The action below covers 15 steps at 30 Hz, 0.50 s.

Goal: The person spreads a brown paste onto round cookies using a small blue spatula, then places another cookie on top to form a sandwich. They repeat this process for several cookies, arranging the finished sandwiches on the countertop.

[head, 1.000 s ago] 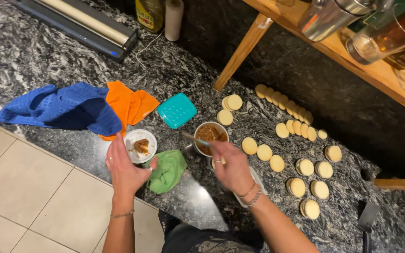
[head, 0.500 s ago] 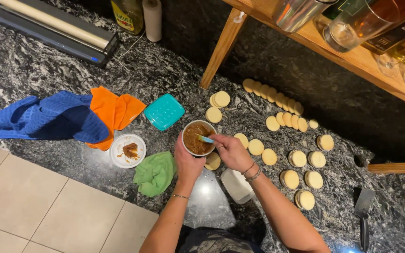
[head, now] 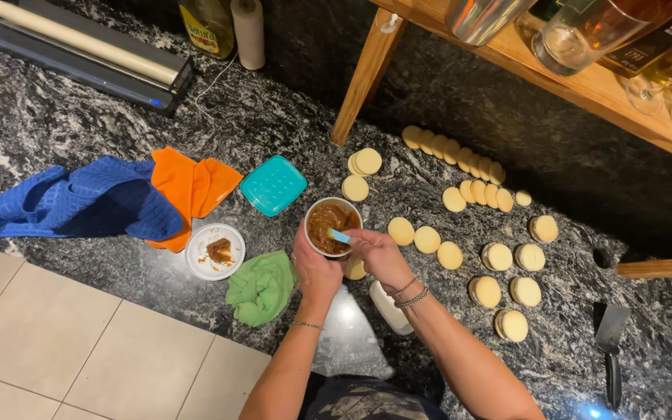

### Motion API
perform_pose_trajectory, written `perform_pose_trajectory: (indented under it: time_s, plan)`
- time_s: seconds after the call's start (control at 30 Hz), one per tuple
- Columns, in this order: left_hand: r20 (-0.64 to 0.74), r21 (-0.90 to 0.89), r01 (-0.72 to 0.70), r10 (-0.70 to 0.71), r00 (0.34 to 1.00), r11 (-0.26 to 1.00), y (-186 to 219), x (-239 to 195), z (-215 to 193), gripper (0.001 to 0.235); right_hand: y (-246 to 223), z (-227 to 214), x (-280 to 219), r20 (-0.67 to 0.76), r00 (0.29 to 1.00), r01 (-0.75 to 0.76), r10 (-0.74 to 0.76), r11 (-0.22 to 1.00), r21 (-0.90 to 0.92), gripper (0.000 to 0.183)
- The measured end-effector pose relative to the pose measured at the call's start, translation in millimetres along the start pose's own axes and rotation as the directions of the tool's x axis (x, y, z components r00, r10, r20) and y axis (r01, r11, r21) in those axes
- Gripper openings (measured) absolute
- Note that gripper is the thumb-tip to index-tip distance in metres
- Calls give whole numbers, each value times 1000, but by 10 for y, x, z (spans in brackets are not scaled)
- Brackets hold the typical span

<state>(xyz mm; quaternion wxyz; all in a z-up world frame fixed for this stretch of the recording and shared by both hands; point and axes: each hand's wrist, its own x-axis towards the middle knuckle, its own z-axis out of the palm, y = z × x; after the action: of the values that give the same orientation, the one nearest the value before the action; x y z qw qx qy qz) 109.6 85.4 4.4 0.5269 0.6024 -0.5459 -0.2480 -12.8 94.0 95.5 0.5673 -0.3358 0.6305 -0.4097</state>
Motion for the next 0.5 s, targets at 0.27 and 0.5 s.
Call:
perform_pose_trajectory:
  time_s: [0.27, 0.5]
  plan:
    - [-27, 83, -32, 34, 999, 996, 79, 18, -48, 98, 219, -83, 125, 66, 995, -85, 74, 977, 197, 29]
    - [97, 135, 58, -71, 993, 989, 258, 98, -206, 112, 181, -136, 18, 29, 997, 63, -73, 962, 264, 31]
